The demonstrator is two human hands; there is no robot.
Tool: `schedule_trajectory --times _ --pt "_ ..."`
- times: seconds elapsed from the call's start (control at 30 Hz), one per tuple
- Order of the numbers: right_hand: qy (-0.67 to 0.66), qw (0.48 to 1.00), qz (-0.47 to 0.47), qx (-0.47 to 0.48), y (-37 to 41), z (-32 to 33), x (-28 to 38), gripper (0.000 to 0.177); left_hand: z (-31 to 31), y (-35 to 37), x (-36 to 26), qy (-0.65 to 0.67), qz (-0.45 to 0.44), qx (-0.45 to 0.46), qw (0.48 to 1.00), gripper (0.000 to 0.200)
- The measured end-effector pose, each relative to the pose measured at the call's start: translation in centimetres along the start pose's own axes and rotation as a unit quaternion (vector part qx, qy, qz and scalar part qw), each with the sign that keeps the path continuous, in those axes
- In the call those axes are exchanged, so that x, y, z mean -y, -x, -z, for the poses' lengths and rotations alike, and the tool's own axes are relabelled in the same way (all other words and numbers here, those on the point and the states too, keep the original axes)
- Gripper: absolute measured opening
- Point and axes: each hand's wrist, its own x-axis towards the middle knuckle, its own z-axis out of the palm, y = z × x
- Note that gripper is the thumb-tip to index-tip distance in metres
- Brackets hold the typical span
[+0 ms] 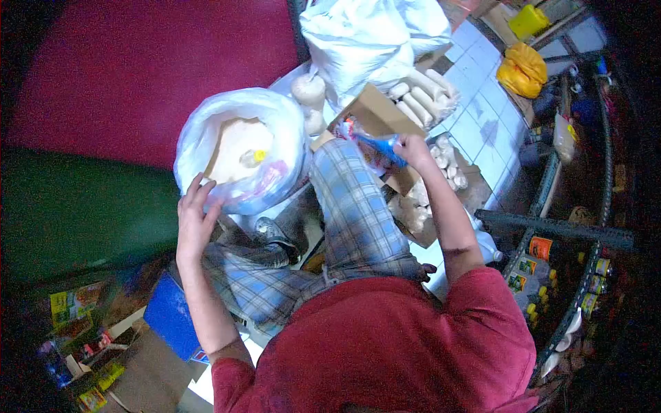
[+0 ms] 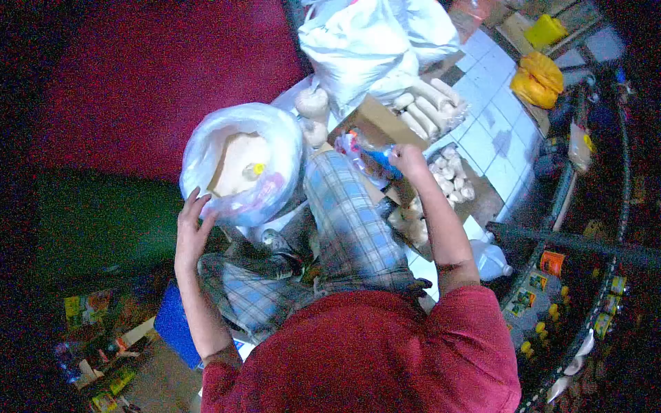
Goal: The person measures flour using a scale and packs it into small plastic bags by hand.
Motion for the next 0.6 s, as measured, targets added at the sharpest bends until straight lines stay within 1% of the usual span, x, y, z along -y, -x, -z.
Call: schedule_trajectory --times 0.1,0.13,0.17,0.23,0.27,0.33,0.37,0.4,0.47,0.53,0.57,0.6 --pt "-0.055 0.997 0.039 -0.025 -0.1 2.9 2.1 0.017 -0.1 0.5 -0.5 0.026 0.002 -0.016 1.000 0.036" --pt "0.070 0.993 0.091 -0.002 -0.8 2.8 1.2 0.017 0.0 0.6 -0.5 0.029 -0.005 -0.018 0.999 0.036" --pt "0.073 0.994 0.080 -0.020 -0.8 3.4 0.8 0.017 0.0 0.4 -0.8 0.027 -0.009 -0.017 0.999 0.036" --pt "0.077 0.993 0.069 -0.052 -0.4 5.9 3.2 0.016 0.4 0.4 -1.2 0.020 -0.009 -0.022 1.000 0.037" --pt "0.023 0.994 0.076 -0.070 0.0 7.9 5.2 0.017 0.7 0.4 -1.6 0.063 -0.020 -0.016 0.998 0.037" --pt "-0.035 0.988 0.148 -0.030 0.4 10.6 9.6 0.017 0.6 -1.5 -4.2 0.149 -0.043 0.004 0.988 0.038" --pt "-0.063 0.981 0.184 -0.008 0.5 11.3 11.9 0.017 0.0 -2.5 -5.4 0.209 -0.065 0.013 0.976 0.042" --pt "-0.064 0.969 0.235 0.035 0.6 11.8 14.5 0.018 0.0 -3.4 -7.8 0.276 -0.066 0.024 0.959 0.050" --pt "-0.063 0.932 0.336 0.121 0.6 11.9 20.0 0.019 -0.8 -5.4 -11.9 0.372 -0.073 0.022 0.925 0.060" --pt "-0.016 0.899 0.411 0.154 0.7 11.1 25.2 0.021 -3.1 -7.6 -14.0 0.472 -0.089 0.026 0.877 0.064" --pt "0.009 0.878 0.447 0.169 0.8 11.1 27.1 0.022 -3.5 -8.2 -15.0 0.599 -0.085 0.088 0.792 0.054" --pt "-0.028 0.883 0.442 0.156 0.7 11.6 28.3 0.023 -4.5 -9.1 -14.5 0.620 -0.063 0.079 0.778 0.048"
